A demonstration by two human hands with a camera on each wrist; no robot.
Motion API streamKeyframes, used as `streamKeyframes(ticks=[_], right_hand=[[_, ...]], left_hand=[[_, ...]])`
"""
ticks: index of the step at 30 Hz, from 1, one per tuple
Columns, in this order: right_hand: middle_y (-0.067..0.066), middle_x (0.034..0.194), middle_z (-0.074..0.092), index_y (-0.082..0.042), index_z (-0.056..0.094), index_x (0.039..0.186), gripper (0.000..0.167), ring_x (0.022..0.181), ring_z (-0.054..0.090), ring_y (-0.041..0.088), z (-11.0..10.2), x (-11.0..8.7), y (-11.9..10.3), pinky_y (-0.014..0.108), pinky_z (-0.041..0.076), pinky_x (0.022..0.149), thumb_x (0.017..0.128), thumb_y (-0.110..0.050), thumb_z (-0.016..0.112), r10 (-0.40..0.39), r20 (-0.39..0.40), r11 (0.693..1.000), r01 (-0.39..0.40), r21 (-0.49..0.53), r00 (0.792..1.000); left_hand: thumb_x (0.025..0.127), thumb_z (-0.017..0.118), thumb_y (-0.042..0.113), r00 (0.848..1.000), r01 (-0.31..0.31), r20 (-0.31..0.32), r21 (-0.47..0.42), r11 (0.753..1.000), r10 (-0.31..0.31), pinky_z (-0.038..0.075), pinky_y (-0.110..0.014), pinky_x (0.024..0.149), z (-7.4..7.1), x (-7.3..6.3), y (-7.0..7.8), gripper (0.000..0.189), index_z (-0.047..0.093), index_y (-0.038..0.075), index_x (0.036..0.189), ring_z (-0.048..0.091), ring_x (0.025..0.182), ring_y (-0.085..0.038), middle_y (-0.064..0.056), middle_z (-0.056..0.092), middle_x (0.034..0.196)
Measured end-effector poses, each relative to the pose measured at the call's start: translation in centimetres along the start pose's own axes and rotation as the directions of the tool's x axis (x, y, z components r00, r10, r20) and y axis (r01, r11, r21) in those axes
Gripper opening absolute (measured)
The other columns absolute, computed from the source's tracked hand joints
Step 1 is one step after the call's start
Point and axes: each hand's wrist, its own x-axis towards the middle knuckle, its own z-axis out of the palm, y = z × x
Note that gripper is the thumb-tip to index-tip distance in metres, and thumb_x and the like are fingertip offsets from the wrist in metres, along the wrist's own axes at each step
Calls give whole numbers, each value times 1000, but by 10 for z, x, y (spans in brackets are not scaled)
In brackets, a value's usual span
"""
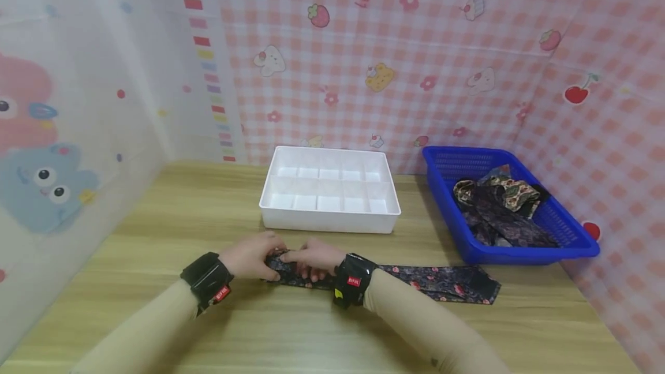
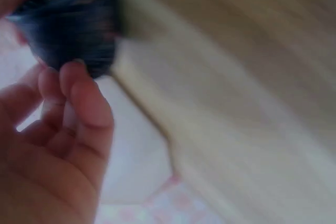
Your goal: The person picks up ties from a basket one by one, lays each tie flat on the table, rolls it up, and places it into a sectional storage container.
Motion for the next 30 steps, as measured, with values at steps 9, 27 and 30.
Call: streamKeyframes(ticks=[9,27,30], right_hand=[[-7,43,39,-17,45,55,43,34,38,8,4,2,1,23,30,34,84,-34,73,-78,-110,986,60,-155,991],[3,53,54,-5,64,66,49,35,41,8,-1,-10,3,22,34,34,87,-49,62,25,0,995,-25,96,1000],[2,52,52,-4,65,65,45,35,41,8,-4,-11,4,22,33,34,89,-43,63,25,4,999,-25,30,1000]], left_hand=[[65,86,27,998,59,23,-46,997,-58,46,-32,71,4,-20,-17,48,67,11,106,53,82,-15,4,56,96],[68,83,24,999,-8,36,-2,1000,8,48,-31,73,-4,9,13,51,65,5,112,53,82,-11,3,55,96],[63,86,23,998,36,53,-16,999,-35,49,-35,77,0,4,5,54,66,4,108,53,85,-15,0,51,97]])
